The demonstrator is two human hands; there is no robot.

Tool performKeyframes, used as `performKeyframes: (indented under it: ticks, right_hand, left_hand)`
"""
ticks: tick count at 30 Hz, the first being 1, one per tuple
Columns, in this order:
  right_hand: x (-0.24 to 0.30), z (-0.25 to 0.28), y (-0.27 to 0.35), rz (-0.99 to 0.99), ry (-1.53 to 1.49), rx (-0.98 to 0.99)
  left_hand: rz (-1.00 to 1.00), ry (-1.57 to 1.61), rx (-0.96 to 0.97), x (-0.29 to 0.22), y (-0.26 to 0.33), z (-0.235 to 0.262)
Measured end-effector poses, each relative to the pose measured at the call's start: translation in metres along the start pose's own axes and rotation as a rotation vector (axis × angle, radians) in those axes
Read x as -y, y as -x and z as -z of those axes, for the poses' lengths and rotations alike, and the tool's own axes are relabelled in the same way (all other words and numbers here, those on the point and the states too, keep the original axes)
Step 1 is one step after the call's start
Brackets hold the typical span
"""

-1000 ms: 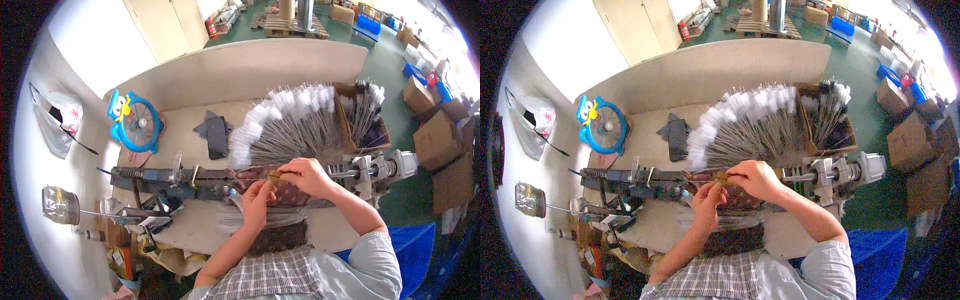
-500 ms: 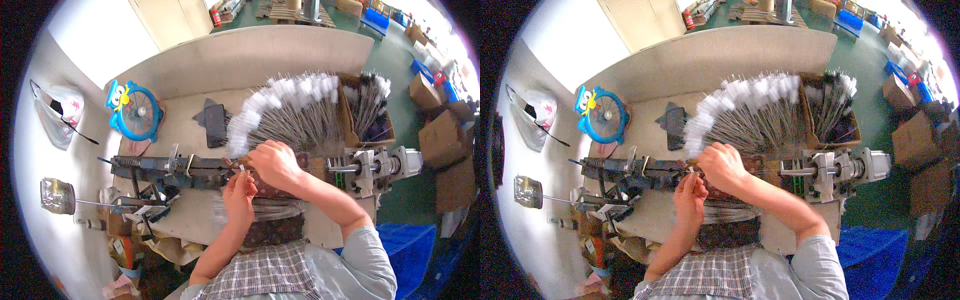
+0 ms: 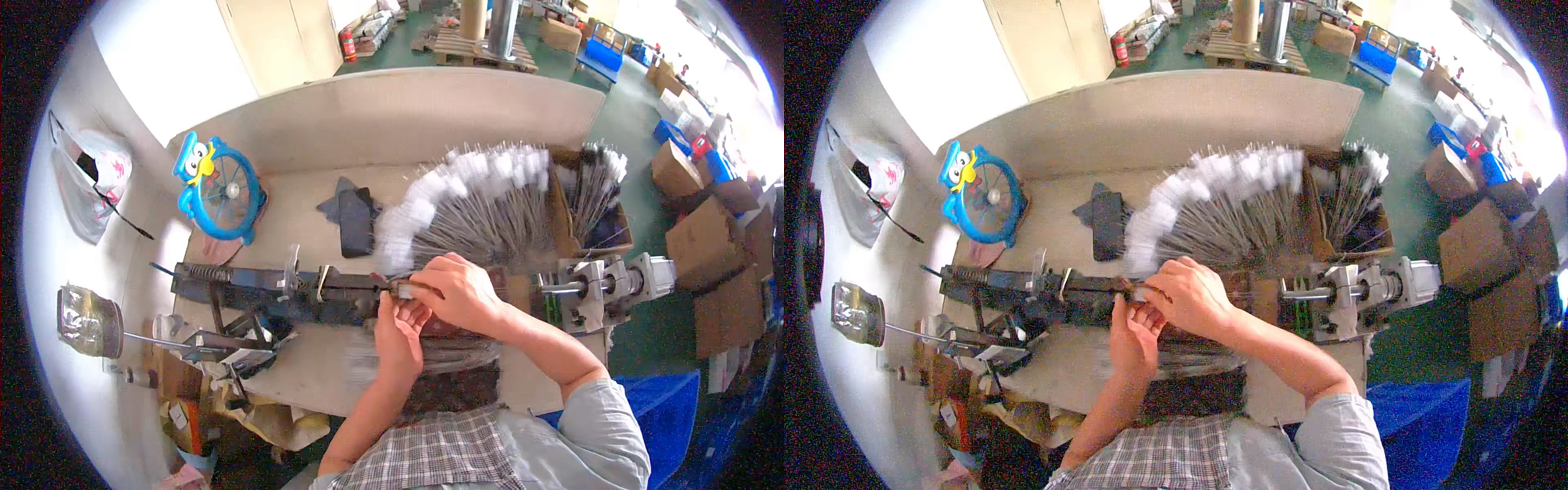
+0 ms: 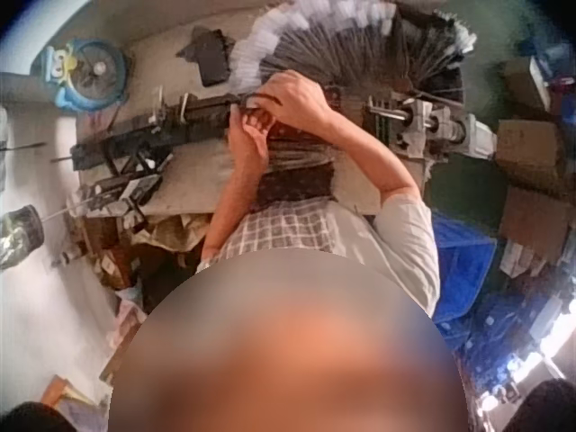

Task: The recorder is picking up individual white-tipped rods and inserting them into an assembly machine or jig at a manufacturing workstation.

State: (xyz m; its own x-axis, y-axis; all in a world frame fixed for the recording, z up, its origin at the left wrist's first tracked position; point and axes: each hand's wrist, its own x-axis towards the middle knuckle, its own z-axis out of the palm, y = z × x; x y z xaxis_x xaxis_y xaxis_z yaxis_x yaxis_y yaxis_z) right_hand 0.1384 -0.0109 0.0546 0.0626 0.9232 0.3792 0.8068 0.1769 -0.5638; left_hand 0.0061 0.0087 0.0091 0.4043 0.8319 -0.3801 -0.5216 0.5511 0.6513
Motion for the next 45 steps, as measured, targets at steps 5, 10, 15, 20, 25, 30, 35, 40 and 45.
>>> performKeyframes:
  ticks: [5,10,15,20,25,30,35,40,45]
  right_hand:
    - [0.017,-0.023,0.008,0.059,0.12,-0.152]
    - [0.004,-0.012,0.013,0.112,0.135,-0.265]
    - [-0.004,-0.006,0.017,0.223,0.164,-0.226]
    - [-0.013,0.003,0.02,0.255,0.137,-0.193]
    - [-0.004,-0.002,0.012,0.244,0.121,-0.18]
    - [0.0,0.003,0.011,0.233,0.139,-0.139]
    - [0.005,0.009,0.016,0.22,0.141,-0.134]
    - [-0.002,0.01,0.019,0.216,0.157,-0.12]
    - [-0.001,0.011,0.016,0.218,0.141,-0.129]
  left_hand:
    - [-0.098,0.13,-0.005,0.004,0.0,0.001]
    - [-0.092,0.076,-0.028,0.009,-0.001,0.002]
    - [-0.155,0.078,-0.111,0.007,0.002,-0.012]
    - [-0.138,0.034,-0.104,0.008,0.004,-0.019]
    - [-0.128,0.133,-0.051,0.008,0.002,-0.005]
    - [-0.075,0.232,-0.095,0.01,0.002,-0.006]
    - [-0.082,0.245,-0.07,0.007,0.005,-0.004]
    - [-0.1,0.197,-0.127,0.007,0.006,-0.015]
    - [-0.1,0.207,-0.11,0.012,0.0,-0.006]
